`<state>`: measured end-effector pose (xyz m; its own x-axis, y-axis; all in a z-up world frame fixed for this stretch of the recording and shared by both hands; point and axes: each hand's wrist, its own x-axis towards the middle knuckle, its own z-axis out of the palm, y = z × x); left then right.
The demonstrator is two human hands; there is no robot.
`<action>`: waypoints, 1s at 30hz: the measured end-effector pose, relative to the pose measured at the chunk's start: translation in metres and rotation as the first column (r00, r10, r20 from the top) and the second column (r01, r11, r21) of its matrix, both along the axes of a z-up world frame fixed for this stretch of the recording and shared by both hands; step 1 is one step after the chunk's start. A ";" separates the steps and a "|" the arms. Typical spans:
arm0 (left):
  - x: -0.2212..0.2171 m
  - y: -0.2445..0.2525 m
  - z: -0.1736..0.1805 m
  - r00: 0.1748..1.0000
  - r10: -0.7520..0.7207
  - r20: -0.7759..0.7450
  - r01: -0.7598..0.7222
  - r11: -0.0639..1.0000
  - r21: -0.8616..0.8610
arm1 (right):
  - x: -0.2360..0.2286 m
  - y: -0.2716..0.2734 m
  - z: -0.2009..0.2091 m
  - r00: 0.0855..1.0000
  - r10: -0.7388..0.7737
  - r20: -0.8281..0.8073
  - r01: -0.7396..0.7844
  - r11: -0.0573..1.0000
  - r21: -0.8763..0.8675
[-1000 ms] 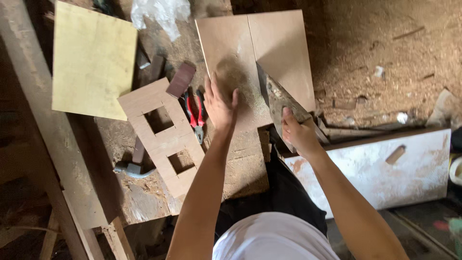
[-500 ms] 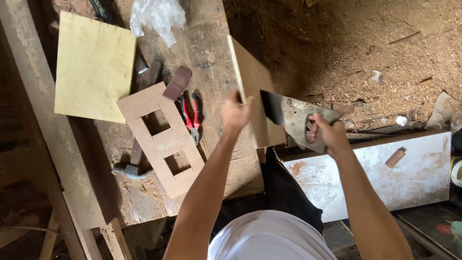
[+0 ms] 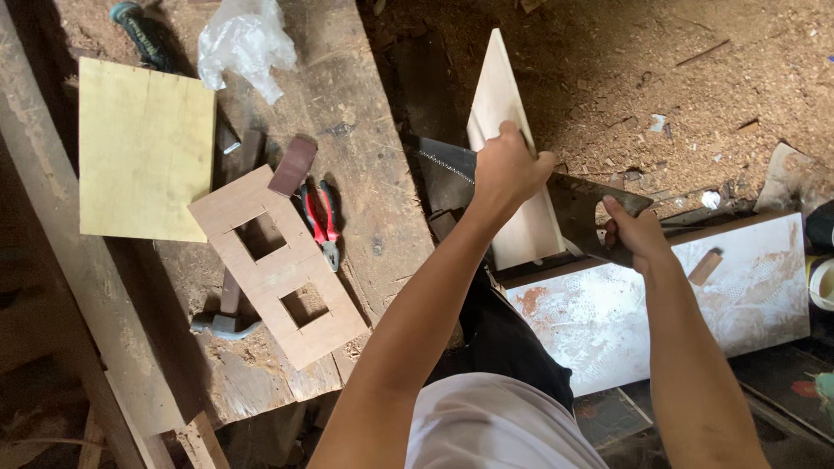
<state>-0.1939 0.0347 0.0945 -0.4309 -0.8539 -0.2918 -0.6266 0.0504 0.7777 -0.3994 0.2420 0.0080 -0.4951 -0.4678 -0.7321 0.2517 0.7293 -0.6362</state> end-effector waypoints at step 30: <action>0.173 -0.021 -0.089 0.949 0.309 -0.067 -0.285 0.929 0.238 | 0.156 -0.058 0.048 0.966 -0.005 -0.259 -0.103 0.910 -0.401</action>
<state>-0.0207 0.0137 0.0060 -0.2048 -0.8658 -0.4566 -0.5031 -0.3071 0.8078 -0.2433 0.1843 0.0560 -0.6040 -0.7263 -0.3280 0.0172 0.3996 -0.9165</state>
